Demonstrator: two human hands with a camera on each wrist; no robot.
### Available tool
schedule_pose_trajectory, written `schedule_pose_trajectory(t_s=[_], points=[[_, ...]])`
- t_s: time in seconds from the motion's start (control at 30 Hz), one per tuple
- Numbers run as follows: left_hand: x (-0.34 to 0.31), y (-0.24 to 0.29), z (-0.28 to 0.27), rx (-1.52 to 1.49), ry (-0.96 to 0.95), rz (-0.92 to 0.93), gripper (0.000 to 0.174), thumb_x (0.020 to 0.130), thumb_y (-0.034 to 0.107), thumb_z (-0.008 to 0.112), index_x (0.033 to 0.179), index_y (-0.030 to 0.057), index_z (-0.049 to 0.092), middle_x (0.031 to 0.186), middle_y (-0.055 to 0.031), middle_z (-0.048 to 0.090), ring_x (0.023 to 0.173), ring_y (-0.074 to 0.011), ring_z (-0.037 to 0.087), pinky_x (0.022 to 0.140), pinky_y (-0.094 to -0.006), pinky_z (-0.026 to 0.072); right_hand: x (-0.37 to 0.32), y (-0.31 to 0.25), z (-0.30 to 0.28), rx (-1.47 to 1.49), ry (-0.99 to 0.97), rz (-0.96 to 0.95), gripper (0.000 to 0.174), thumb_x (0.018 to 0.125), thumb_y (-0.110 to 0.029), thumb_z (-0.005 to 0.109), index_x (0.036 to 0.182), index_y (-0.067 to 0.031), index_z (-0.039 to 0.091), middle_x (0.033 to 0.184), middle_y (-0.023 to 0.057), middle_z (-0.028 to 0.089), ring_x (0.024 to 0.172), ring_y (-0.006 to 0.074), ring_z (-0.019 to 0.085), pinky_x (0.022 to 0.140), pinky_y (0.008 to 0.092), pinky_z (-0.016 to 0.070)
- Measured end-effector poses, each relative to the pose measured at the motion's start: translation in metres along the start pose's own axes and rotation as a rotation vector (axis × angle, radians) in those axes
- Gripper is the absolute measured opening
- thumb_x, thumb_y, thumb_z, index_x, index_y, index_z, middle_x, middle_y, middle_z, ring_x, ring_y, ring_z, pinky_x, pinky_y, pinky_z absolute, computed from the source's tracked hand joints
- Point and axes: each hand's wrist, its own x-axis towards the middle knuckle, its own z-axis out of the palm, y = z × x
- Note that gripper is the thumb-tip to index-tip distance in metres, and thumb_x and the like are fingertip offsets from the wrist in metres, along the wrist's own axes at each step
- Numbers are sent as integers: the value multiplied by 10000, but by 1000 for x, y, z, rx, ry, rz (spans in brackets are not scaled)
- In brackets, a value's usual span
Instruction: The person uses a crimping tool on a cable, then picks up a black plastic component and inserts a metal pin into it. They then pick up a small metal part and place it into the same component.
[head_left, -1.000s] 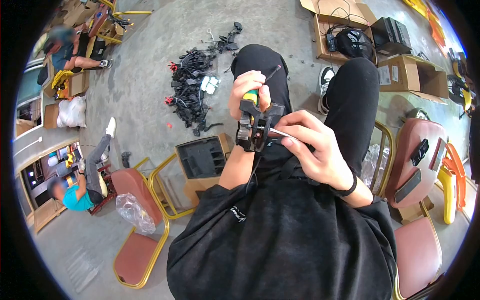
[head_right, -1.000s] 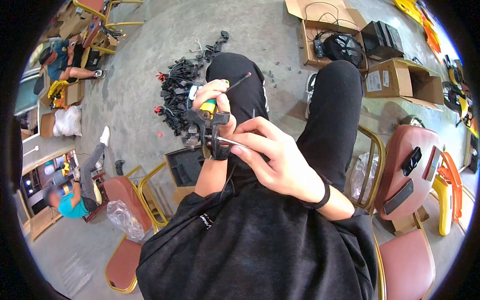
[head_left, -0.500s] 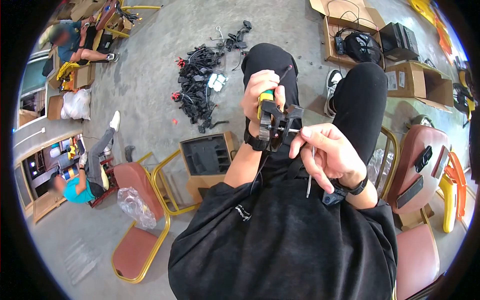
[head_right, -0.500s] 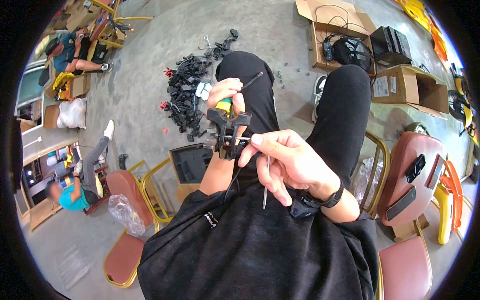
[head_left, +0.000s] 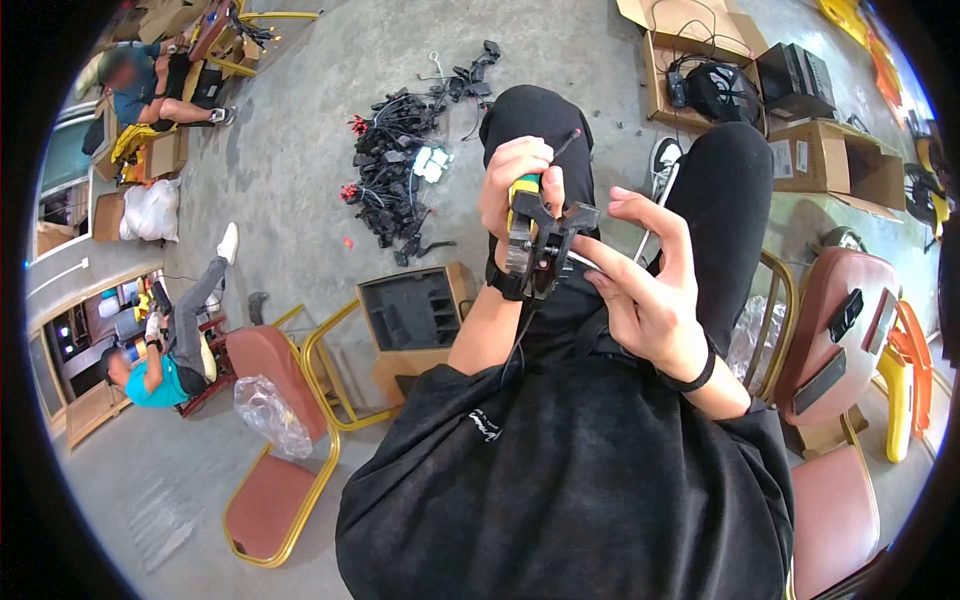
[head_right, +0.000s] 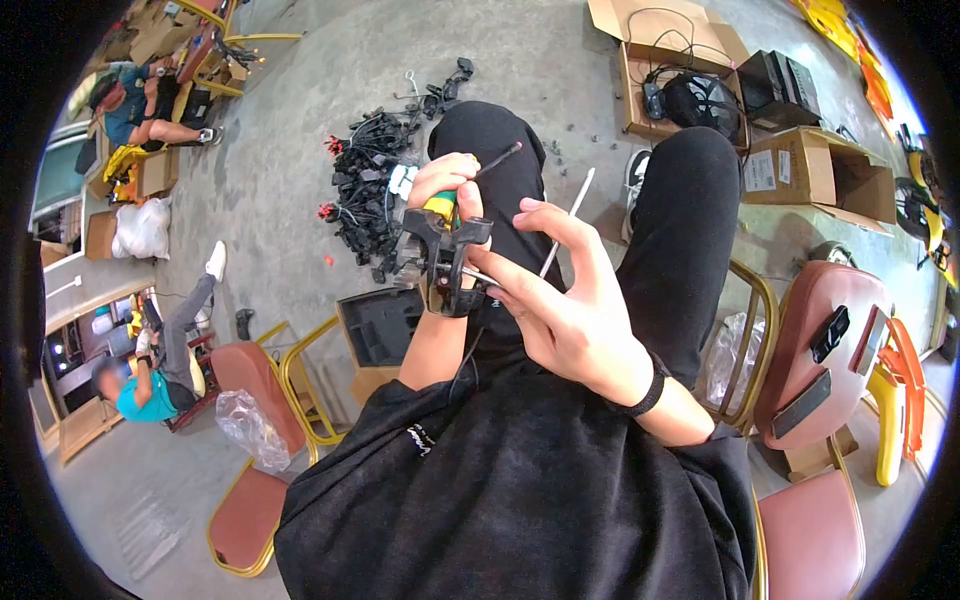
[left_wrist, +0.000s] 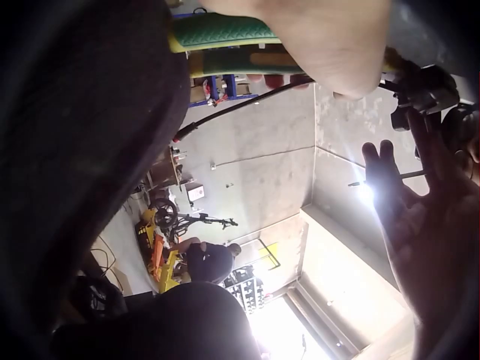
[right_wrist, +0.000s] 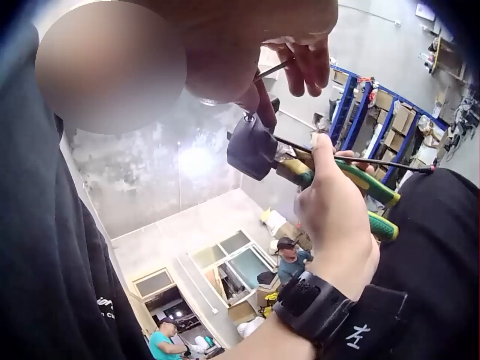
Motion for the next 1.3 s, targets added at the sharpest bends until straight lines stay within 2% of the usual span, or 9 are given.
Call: schedule_pose_trajectory(t_s=[0.13,0.2,0.33,0.63,0.87,0.93,1.1,1.23,1.3], points=[[-2,-7,2,-90,55,2,145,761,-19,619,870,-4,525,815,-137,607,750,-269,613,717,-377,512,4,-3,-4,-26,29,3,378,678,-8,709,1042,-100,664,1072,144,502,996,274,552,844,346,475],[-3,-6,1,-81,38,12,151,758,-25,620,873,-4,525,814,-138,607,750,-269,613,718,-377,512,4,-4,-8,373,-181,231,191,825,-64,625,1012,-62,662,919,99,579,811,184,596,720,275,490],[-1,-2,-4,43,-119,20,133,870,58,527,954,40,426,886,-125,551,826,-240,582,793,-379,506,6,-8,-13,923,-405,702,280,970,-202,447,966,3,639,654,29,607,559,79,553,548,209,457],[-2,-6,1,-40,7,54,170,738,-42,627,871,-6,528,795,-132,612,732,-276,620,702,-384,520,6,8,-17,1686,-512,1018,384,994,-239,348,974,70,574,521,131,557,323,196,520,315,255,440],[-1,-3,1,-9,11,56,169,737,-39,628,872,-10,531,791,-135,612,732,-279,621,701,-379,522,14,-8,-26,1403,-498,1026,401,995,-235,326,982,82,571,507,131,553,343,226,556,304,255,443],[-1,0,-3,51,-139,35,130,850,-21,514,945,26,439,888,-129,554,846,-245,583,797,-372,510,13,-1,-24,1489,-507,1033,401,995,-235,328,984,83,572,506,132,552,335,227,550,303,254,441],[0,-2,1,48,-87,43,157,793,-34,574,914,11,485,844,-134,582,789,-260,601,748,-370,513,10,6,-26,1634,-500,1035,393,995,-234,337,988,78,575,499,117,545,324,216,539,305,245,429],[1,3,-1,81,-133,8,125,850,3,526,939,33,445,888,-127,560,837,-240,588,795,-373,510,14,-19,-18,896,-320,829,290,977,-152,393,945,75,571,484,64,528,409,156,566,402,215,438],[0,-1,-2,62,-119,30,115,860,46,532,937,34,448,882,-128,567,826,-237,589,793,-374,508,9,-8,-14,591,-320,644,136,881,-69,563,998,-29,619,703,87,593,656,170,624,583,259,497]])
